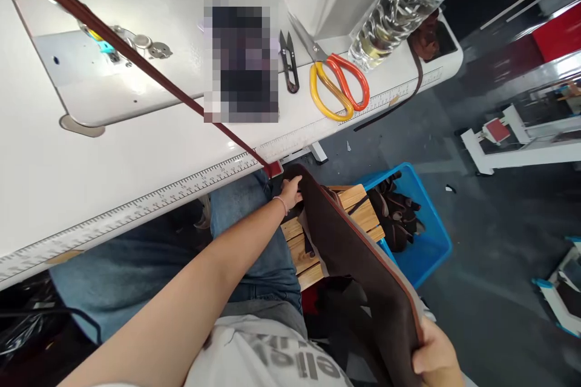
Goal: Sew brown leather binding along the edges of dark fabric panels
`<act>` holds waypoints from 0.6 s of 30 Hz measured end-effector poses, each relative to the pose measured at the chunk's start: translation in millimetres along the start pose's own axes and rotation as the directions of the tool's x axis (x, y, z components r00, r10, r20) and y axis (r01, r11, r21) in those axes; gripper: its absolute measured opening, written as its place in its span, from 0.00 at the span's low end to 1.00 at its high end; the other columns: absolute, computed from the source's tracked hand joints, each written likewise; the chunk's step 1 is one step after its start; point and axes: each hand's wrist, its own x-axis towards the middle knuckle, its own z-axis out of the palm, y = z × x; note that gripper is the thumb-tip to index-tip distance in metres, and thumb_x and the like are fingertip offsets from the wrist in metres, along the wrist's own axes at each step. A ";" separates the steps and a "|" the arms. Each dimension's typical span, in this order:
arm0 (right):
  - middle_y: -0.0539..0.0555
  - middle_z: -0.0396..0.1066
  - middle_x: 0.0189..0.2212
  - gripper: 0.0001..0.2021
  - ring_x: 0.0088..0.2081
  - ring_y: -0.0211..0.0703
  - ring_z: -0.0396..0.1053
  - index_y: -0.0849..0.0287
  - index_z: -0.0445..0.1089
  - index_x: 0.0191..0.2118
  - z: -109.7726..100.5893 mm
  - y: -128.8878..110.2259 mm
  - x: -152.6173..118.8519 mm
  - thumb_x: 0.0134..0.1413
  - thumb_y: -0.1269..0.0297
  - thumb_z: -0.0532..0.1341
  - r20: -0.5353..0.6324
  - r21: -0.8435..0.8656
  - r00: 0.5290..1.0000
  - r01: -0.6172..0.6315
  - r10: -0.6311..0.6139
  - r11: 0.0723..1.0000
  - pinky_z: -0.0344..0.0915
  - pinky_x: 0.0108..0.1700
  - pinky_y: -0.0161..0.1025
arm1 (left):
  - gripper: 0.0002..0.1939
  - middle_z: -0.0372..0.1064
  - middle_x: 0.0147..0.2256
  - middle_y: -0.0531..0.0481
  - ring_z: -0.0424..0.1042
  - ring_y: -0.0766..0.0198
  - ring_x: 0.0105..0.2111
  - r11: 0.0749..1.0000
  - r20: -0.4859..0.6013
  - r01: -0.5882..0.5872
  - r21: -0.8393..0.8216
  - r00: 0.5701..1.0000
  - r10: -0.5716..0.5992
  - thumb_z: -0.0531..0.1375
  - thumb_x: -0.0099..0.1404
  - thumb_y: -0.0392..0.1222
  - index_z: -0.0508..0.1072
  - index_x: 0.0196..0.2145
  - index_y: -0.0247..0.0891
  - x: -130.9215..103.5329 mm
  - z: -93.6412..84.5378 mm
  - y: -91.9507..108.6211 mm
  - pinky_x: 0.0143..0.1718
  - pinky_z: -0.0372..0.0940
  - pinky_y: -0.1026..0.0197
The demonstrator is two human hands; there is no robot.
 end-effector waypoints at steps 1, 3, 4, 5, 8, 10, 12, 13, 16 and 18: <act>0.60 0.80 0.32 0.45 0.36 0.67 0.78 0.52 0.77 0.49 -0.2 -0.3 7.7 0.12 0.47 0.77 0.024 0.036 1.000 0.000 -0.001 0.999 0.73 0.41 0.54 | 0.19 0.67 0.51 0.43 0.71 0.58 0.46 0.999 0.029 0.029 0.019 0.999 -0.029 0.58 0.68 0.48 0.67 0.53 0.36 -1.2 -1.4 -4.8 0.46 0.70 0.50; 0.60 0.79 0.43 0.47 0.47 0.65 0.75 0.53 0.72 0.55 -1.1 -0.4 23.2 0.18 0.53 0.78 0.117 0.098 0.993 -0.029 0.018 0.995 0.69 0.50 0.54 | 0.19 0.67 0.51 0.43 0.71 0.58 0.46 0.994 0.088 0.082 0.075 0.992 -0.089 0.59 0.68 0.47 0.67 0.53 0.36 -5.0 -5.2 -14.1 0.46 0.70 0.50; 0.60 0.77 0.46 0.47 0.50 0.65 0.74 0.54 0.71 0.56 -2.0 -0.5 29.9 0.20 0.55 0.78 0.141 0.101 0.990 -0.031 0.017 0.994 0.67 0.53 0.54 | 0.19 0.67 0.51 0.43 0.71 0.58 0.46 0.989 0.113 0.102 0.108 0.987 -0.114 0.59 0.68 0.47 0.67 0.53 0.36 -6.9 -7.4 -17.9 0.46 0.70 0.50; 0.60 0.76 0.48 0.45 0.51 0.64 0.72 0.55 0.71 0.56 -3.5 -0.7 35.5 0.23 0.56 0.78 0.150 0.094 0.989 -0.027 0.013 0.995 0.66 0.55 0.54 | 0.20 0.67 0.51 0.43 0.71 0.57 0.47 0.983 0.135 0.115 0.143 0.982 -0.135 0.59 0.68 0.47 0.67 0.54 0.36 -8.6 -9.5 -20.7 0.46 0.70 0.49; 0.60 0.75 0.51 0.42 0.53 0.62 0.71 0.54 0.71 0.57 -9.6 -2.2 42.6 0.28 0.60 0.77 0.152 0.071 0.988 -0.022 0.011 0.997 0.66 0.55 0.53 | 0.19 0.67 0.51 0.43 0.71 0.57 0.47 0.963 0.204 0.124 0.241 0.963 -0.175 0.59 0.68 0.46 0.68 0.53 0.36 -10.4 -14.3 -22.4 0.47 0.70 0.48; 0.60 0.75 0.51 0.42 0.52 0.61 0.72 0.54 0.70 0.58 -13.4 -4.5 40.9 0.29 0.61 0.77 0.157 0.067 0.988 -0.015 0.005 0.998 0.68 0.54 0.52 | 0.18 0.68 0.51 0.43 0.71 0.57 0.47 0.955 0.260 0.095 0.280 0.951 -0.170 0.59 0.68 0.46 0.69 0.52 0.36 -9.3 -15.6 -19.3 0.47 0.70 0.49; 0.60 0.74 0.51 0.43 0.52 0.62 0.72 0.54 0.69 0.59 -15.3 -7.9 37.8 0.30 0.61 0.77 0.184 0.067 0.983 -0.007 -0.005 0.998 0.69 0.51 0.51 | 0.18 0.68 0.51 0.43 0.71 0.58 0.47 0.958 0.303 0.038 0.285 0.944 -0.127 0.59 0.68 0.45 0.69 0.52 0.36 -7.3 -15.3 -14.9 0.47 0.70 0.49; 0.61 0.74 0.52 0.43 0.52 0.62 0.72 0.55 0.68 0.59 -15.4 -9.7 36.7 0.30 0.60 0.76 0.205 0.070 0.979 -0.005 -0.009 0.998 0.70 0.51 0.50 | 0.18 0.67 0.52 0.43 0.71 0.58 0.47 0.960 0.314 0.005 0.279 0.944 -0.096 0.59 0.68 0.45 0.68 0.53 0.37 -6.3 -14.9 -12.8 0.47 0.70 0.49; 0.59 0.70 0.57 0.44 0.57 0.63 0.68 0.52 0.65 0.62 -13.5 -14.0 37.0 0.32 0.60 0.76 0.267 0.084 0.964 -0.020 -0.003 0.996 0.68 0.54 0.51 | 0.20 0.65 0.54 0.42 0.70 0.57 0.49 0.959 0.308 -0.060 0.277 0.951 -0.029 0.59 0.68 0.44 0.66 0.56 0.38 -4.0 -14.4 -8.6 0.48 0.70 0.48; 0.57 0.67 0.59 0.45 0.59 0.63 0.65 0.49 0.64 0.63 -12.3 -14.9 39.3 0.33 0.60 0.76 0.270 0.090 0.963 -0.026 0.000 0.996 0.65 0.57 0.51 | 0.21 0.65 0.54 0.42 0.70 0.56 0.49 0.949 0.292 -0.064 0.309 0.956 -0.031 0.59 0.68 0.45 0.65 0.56 0.38 -2.9 -15.5 -7.8 0.48 0.70 0.48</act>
